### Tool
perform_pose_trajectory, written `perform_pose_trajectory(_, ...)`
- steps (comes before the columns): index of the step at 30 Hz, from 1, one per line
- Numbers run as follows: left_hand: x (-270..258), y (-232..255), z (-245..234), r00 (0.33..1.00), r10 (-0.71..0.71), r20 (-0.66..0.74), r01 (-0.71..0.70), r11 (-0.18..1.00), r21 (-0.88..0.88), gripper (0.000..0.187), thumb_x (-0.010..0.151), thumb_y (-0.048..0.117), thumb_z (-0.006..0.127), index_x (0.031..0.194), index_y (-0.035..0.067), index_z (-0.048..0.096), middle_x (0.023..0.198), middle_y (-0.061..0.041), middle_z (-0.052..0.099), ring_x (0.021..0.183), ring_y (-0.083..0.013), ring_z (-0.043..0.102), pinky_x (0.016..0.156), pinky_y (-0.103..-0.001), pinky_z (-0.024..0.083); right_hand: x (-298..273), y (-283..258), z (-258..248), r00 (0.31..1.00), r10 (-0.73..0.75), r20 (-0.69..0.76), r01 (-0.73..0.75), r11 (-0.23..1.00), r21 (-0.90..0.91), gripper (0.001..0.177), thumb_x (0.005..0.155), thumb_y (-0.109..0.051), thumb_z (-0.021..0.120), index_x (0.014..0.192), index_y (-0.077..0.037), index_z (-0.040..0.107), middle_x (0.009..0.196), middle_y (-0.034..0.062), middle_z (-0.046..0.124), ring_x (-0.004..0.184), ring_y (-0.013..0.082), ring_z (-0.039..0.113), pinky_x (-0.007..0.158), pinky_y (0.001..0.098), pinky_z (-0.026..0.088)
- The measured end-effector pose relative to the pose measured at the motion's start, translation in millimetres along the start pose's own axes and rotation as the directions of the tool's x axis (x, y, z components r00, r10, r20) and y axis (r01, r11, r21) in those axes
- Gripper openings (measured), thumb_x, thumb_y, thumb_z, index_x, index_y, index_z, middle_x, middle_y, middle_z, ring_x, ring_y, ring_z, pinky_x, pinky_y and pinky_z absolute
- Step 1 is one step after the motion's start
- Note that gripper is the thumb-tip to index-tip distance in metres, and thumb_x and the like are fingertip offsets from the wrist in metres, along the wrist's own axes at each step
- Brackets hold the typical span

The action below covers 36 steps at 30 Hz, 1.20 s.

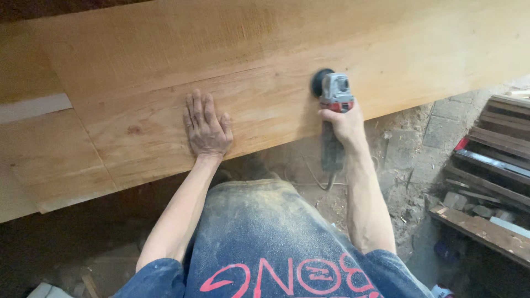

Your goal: The person uses an orbital sander to smooth the surface of a large wooden plank. They move the sander back and forth along the length of the plank while holding it steady with the other hand.

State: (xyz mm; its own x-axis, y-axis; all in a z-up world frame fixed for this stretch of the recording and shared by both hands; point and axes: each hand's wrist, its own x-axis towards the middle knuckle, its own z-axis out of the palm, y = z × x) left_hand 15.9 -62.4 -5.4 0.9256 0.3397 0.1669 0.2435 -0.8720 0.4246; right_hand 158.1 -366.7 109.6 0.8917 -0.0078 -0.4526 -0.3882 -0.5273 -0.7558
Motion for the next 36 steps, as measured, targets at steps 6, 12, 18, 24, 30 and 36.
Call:
perform_pose_trajectory(6, -2.9, -1.4, -3.3, 1.0, 0.007, -0.001, -0.007, 0.999, -0.054, 0.062, 0.109, 0.037, 0.052, 0.16, 0.005, 0.036, 0.169, -0.022, 0.03, 0.158, -0.0417, 0.028, 0.129, -0.057, 0.021, -61.5, -27.9, 85.3, 0.988, 0.121, 0.092, -0.076, 0.917, -0.392, 0.076, 0.063, -0.034, 0.087, 0.129, -0.011, 0.056, 0.113, 0.014, 0.073, 0.108, 0.0291, 0.07, 0.093, 0.04, 0.053)
perform_pose_trajectory(12, -2.4, -3.0, -4.3, 0.999, 0.037, 0.015, -0.037, 0.999, -0.005, 0.067, 0.105, 0.042, 0.058, 0.157, 0.005, 0.039, 0.167, -0.022, 0.031, 0.155, -0.0438, 0.028, 0.126, -0.058, 0.023, -66.9, -27.0, 56.0, 0.981, 0.186, 0.059, -0.146, 0.898, -0.414, 0.076, 0.061, -0.036, 0.089, 0.127, -0.013, 0.059, 0.113, 0.0146, 0.073, 0.108, 0.0311, 0.069, 0.093, 0.0412, 0.053)
perform_pose_trajectory(18, -1.3, -2.4, 2.0, 0.998, 0.067, 0.006, -0.067, 0.996, 0.055, 0.069, 0.105, 0.044, 0.062, 0.16, 0.009, 0.041, 0.169, -0.022, 0.029, 0.157, -0.0448, 0.027, 0.127, -0.059, 0.024, -34.6, 37.6, -26.1, 0.989, 0.115, -0.096, -0.133, 0.968, -0.215, 0.067, 0.06, -0.03, 0.09, 0.117, -0.007, 0.064, 0.106, 0.0093, 0.075, 0.099, 0.0208, 0.071, 0.09, 0.0337, 0.054)
perform_pose_trajectory(24, 2.1, 2.7, 0.1, 0.996, 0.077, 0.042, -0.082, 0.987, 0.137, 0.065, 0.104, 0.045, 0.065, 0.156, 0.01, 0.049, 0.17, -0.023, 0.028, 0.157, -0.0457, 0.024, 0.127, -0.061, 0.023, -12.6, 90.6, -93.3, 0.982, 0.099, -0.16, -0.095, 0.995, 0.035, 0.051, 0.064, -0.017, 0.088, 0.109, -0.006, 0.068, 0.1, 0.0026, 0.073, 0.089, 0.0109, 0.066, 0.084, 0.0279, 0.053)
perform_pose_trajectory(30, 2.7, 2.6, -0.1, 0.996, 0.032, 0.082, -0.042, 0.992, 0.117, 0.067, 0.103, 0.046, 0.064, 0.156, 0.01, 0.047, 0.17, -0.023, 0.025, 0.157, -0.0465, 0.022, 0.124, -0.062, 0.023, -43.4, 87.6, -80.6, 0.958, 0.169, -0.231, -0.166, 0.986, 0.033, 0.058, 0.061, -0.023, 0.089, 0.112, -0.006, 0.066, 0.102, 0.0036, 0.072, 0.091, 0.0146, 0.067, 0.082, 0.031, 0.054)
perform_pose_trajectory(36, 0.3, 2.4, -2.2, 0.992, 0.066, 0.108, -0.078, 0.99, 0.115, 0.072, 0.105, 0.046, 0.064, 0.162, 0.012, 0.039, 0.173, -0.023, 0.019, 0.159, -0.0464, 0.016, 0.124, -0.064, 0.022, -115.8, 30.9, 25.2, 0.968, 0.245, 0.059, -0.205, 0.903, -0.378, 0.082, 0.06, -0.044, 0.087, 0.131, -0.02, 0.054, 0.112, 0.0142, 0.074, 0.106, 0.0334, 0.071, 0.091, 0.0427, 0.055)
